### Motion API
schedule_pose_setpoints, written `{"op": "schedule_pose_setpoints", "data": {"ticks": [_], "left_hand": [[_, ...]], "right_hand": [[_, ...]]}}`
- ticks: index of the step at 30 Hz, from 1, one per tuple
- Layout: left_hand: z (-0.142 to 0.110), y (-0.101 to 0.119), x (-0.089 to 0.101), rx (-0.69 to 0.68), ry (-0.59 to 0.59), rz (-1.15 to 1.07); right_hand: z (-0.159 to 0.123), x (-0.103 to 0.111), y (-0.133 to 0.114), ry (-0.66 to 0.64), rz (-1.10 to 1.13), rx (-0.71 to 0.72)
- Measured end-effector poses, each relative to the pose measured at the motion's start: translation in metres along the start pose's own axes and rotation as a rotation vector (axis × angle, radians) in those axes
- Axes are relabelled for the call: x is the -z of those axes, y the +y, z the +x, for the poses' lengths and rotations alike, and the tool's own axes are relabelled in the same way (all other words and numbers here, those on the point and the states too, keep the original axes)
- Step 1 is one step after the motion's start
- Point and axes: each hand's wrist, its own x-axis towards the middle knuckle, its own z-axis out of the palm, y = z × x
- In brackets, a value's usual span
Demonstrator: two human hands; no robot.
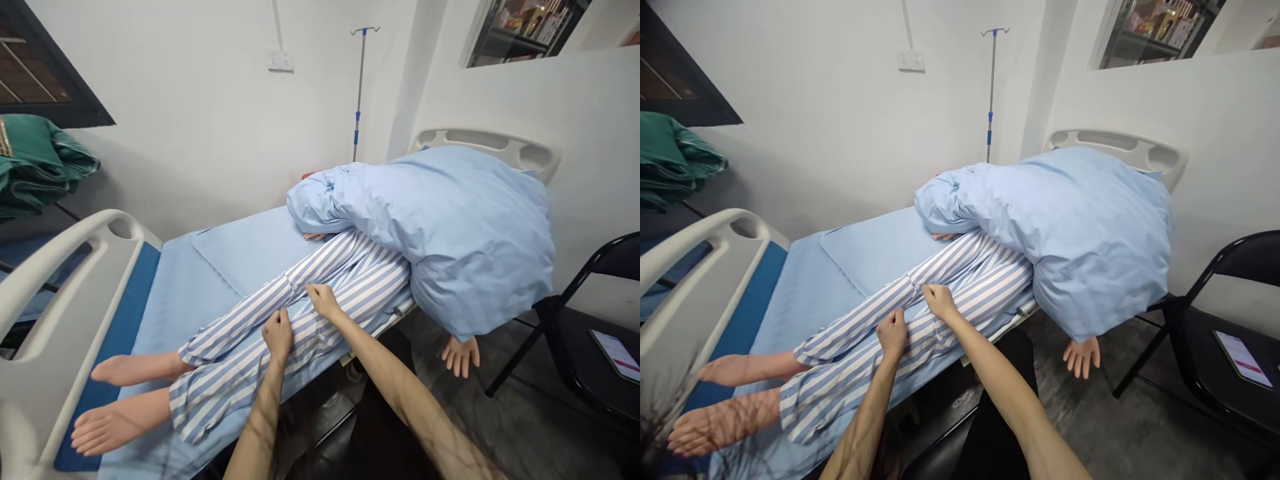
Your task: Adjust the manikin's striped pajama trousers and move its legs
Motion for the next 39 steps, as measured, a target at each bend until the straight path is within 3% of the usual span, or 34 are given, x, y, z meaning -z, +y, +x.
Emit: {"op": "schedule_pose_setpoints", "data": {"ticks": [2,5,10,13,16,21,26,30,34,39], "left_hand": [[0.001,0.001,-0.002,0.011,0.003,-0.019],[0.004,0.01,-0.011,0.05,-0.003,-0.126],[0.003,0.049,-0.053,0.032,-0.079,-0.356],[-0.005,0.061,-0.079,0.007,-0.147,-0.326],[-0.01,0.059,-0.091,-0.042,-0.167,-0.24],[-0.011,0.051,-0.091,-0.116,-0.218,-0.167],[-0.013,0.061,-0.089,-0.078,-0.185,-0.085],[-0.014,0.097,-0.099,-0.047,-0.207,-0.255],[-0.021,0.132,-0.132,-0.067,-0.222,-0.389],[-0.037,0.128,-0.164,-0.19,-0.303,-0.148]], "right_hand": [[-0.001,0.013,0.013,0.012,-0.04,-0.03],[-0.002,0.015,0.026,0.02,-0.043,-0.038],[0.002,0.014,0.027,0.088,0.175,-0.136],[0.006,0.017,0.027,0.121,0.322,-0.187],[0.007,0.026,0.026,0.105,0.361,-0.222],[0.011,0.075,0.024,-0.017,0.126,0.011],[0.014,0.125,0.042,0.16,-0.088,-0.037],[0.012,0.128,0.052,0.174,-0.223,-0.09],[0.013,0.126,0.056,0.175,-0.16,-0.076],[0.014,0.127,0.063,0.234,0.002,-0.096]]}}
